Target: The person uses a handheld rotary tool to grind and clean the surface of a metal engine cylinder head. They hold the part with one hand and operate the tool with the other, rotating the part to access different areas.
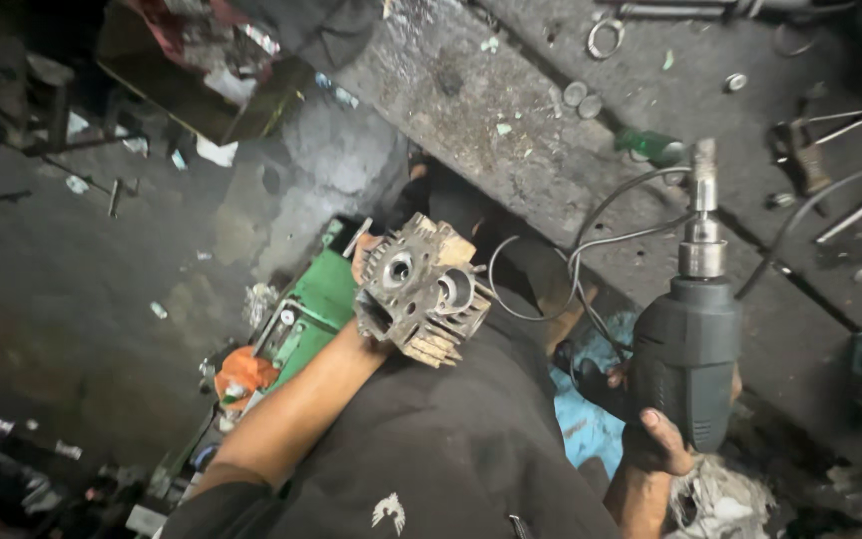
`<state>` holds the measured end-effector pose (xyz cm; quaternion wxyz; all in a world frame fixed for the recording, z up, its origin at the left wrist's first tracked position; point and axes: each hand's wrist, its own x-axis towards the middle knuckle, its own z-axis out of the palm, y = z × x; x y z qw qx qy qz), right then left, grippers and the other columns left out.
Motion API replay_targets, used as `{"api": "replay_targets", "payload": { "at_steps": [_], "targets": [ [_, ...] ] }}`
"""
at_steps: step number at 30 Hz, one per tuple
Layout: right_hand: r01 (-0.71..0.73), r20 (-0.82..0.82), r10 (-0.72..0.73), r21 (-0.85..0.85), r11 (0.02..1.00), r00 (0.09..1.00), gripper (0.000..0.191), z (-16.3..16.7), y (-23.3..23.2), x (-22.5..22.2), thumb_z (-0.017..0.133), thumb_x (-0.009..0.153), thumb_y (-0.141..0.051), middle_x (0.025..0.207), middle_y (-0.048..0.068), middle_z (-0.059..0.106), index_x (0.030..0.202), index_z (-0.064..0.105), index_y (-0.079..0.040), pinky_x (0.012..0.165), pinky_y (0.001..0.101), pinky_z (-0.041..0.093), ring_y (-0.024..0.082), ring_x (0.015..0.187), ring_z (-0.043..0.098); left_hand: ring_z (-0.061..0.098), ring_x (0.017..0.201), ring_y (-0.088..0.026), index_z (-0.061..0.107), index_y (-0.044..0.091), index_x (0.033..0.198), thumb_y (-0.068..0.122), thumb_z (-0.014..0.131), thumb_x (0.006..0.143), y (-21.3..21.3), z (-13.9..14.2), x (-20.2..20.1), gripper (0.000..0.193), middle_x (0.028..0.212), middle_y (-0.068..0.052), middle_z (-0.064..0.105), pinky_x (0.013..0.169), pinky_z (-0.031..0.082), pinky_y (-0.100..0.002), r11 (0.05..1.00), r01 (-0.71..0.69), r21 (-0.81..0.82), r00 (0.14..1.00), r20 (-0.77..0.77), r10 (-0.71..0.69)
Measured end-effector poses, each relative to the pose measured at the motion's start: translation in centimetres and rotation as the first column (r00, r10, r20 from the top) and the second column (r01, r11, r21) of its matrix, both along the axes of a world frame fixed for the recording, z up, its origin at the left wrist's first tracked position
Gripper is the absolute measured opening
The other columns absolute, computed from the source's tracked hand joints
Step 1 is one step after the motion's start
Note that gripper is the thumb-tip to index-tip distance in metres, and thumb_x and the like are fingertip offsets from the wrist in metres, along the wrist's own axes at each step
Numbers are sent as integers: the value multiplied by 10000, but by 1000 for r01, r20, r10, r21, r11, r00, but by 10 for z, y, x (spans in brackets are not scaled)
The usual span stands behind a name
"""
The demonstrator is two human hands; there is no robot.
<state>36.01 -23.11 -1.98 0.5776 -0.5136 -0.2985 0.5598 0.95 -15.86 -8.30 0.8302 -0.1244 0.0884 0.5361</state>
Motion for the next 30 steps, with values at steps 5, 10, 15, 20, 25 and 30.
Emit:
{"api": "replay_targets", "payload": {
  "at_steps": [5,10,15,20,25,30],
  "targets": [
    [-44,92,47,-39,998,995,974,5,21,-4,713,701,-40,1255,269,517,1571,276,-20,744,509,586,390,918,644,612,1198,-438,578,2,1253,440,597,950,-21,-21,2,533,1314,-260,620,1034,528,-578,994,-8,-105,1000,-4,7],
    [-58,95,65,-71,996,993,998,4,25,-4,724,691,-37,1277,264,519,1582,276,-25,803,511,573,388,971,638,612,1200,-436,584,-2,1229,431,591,937,-38,-39,3,522,1317,-268,624,1045,519,-568,985,-33,-169,999,-24,29],
    [-62,110,71,-87,994,991,1022,4,20,-2,735,680,-33,1300,258,521,1593,276,-31,863,513,560,386,1025,632,612,1201,-434,590,-5,1206,422,584,924,-46,-43,5,512,1320,-276,629,1057,510,-557,983,-23,-183,999,-27,19],
    [-67,104,74,-63,996,992,1046,8,14,-3,745,669,-29,1322,253,523,1603,275,-37,922,516,547,384,1078,626,612,1202,-432,595,-8,1183,413,578,911,-47,-35,7,501,1323,-284,634,1068,501,-547,989,-11,-145,999,-48,4],
    [-47,123,51,-38,998,991,1070,18,0,5,756,659,-25,1344,247,526,1614,275,-42,982,518,533,382,1131,620,612,1204,-430,601,-12,1159,404,572,899,-39,-17,10,492,1326,-292,638,1079,492,-537,997,29,-67,997,-67,-34],
    [-11,108,12,-15,1000,994,1094,37,-25,11,767,648,-21,1366,241,528,1624,275,-48,1041,520,520,380,1184,614,612,1205,-428,607,-15,1136,395,565,886,-9,2,8,482,1330,-300,643,1090,483,-526,993,69,91,992,-114,-58]
  ]
}}
